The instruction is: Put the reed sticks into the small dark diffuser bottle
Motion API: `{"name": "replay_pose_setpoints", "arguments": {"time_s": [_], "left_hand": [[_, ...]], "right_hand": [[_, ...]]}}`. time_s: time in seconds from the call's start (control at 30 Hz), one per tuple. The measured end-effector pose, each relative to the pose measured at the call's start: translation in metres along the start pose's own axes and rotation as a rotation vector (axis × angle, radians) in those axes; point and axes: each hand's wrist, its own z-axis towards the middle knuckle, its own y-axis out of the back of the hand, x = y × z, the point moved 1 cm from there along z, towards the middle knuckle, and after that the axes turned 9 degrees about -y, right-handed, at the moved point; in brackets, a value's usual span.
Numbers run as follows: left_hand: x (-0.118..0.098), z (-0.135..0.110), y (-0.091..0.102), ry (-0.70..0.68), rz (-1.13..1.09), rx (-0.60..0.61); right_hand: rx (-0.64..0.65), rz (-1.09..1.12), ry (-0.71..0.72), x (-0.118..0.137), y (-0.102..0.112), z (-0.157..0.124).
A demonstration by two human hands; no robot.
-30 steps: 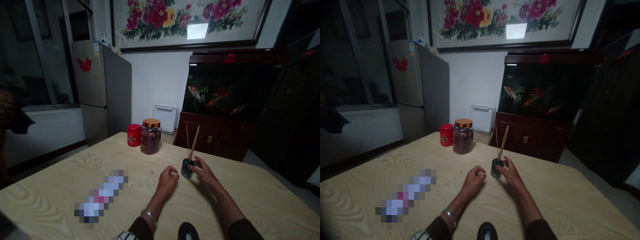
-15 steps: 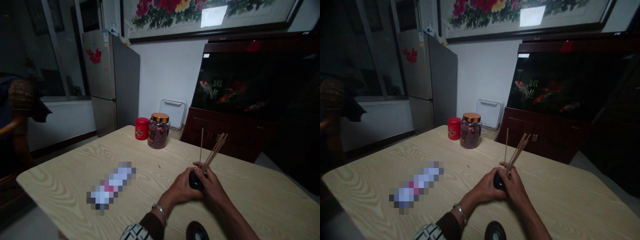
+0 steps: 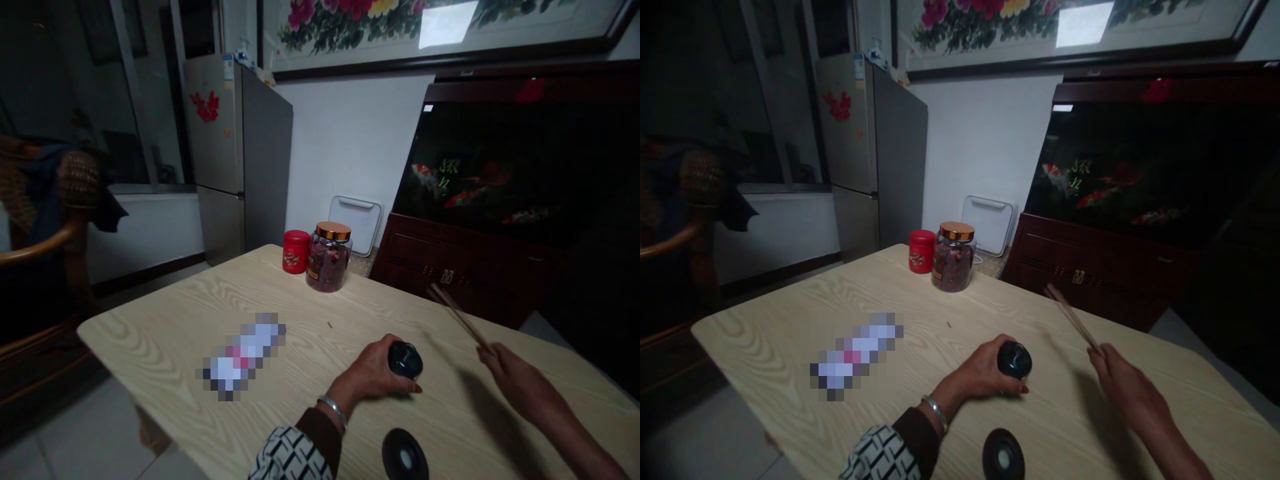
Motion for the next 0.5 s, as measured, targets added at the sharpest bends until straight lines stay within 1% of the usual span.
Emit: {"name": "replay_pose_setpoints", "arguments": {"time_s": [0.03, 0.07, 0.1, 0.13, 0.2, 0.23, 0.3, 0.37, 0.4, 0.47, 0.5], "left_hand": [[0.000, 0.000, 0.000, 0.001, -0.003, 0.001], [0.001, 0.000, 0.000, 0.003, -0.009, 0.001], [0.001, 0.000, 0.000, 0.005, -0.017, -0.001], [0.002, 0.000, 0.000, 0.005, -0.023, -0.002], [0.002, -0.001, 0.000, -0.001, -0.027, -0.004], [0.002, 0.000, 0.000, -0.005, -0.025, -0.003], [0.002, 0.000, 0.000, -0.005, -0.022, 0.004], [0.002, 0.001, 0.000, -0.001, -0.022, 0.010], [0.002, 0.001, -0.001, -0.003, -0.018, 0.014], [0.002, 0.002, -0.001, -0.009, -0.001, 0.014], [0.002, 0.002, -0.001, -0.011, 0.006, 0.012]], "right_hand": [[0.013, -0.221, -0.017, -0.024, -0.007, -0.003], [0.050, -0.380, -0.021, -0.045, -0.016, -0.007], [0.071, -0.469, 0.019, -0.063, -0.024, -0.011], [0.055, -0.539, 0.058, -0.076, -0.032, -0.016], [0.036, -0.638, 0.167, -0.087, -0.043, -0.023], [0.018, -0.680, 0.212, -0.085, -0.045, -0.026], [-0.024, -0.712, 0.264, -0.072, -0.043, -0.034], [-0.030, -0.627, 0.259, -0.049, -0.037, -0.047], [-0.008, -0.545, 0.251, -0.036, -0.034, -0.057], [0.182, -0.385, 0.223, -0.009, -0.034, -0.081], [0.279, -0.350, 0.237, 0.003, -0.036, -0.095]]}}
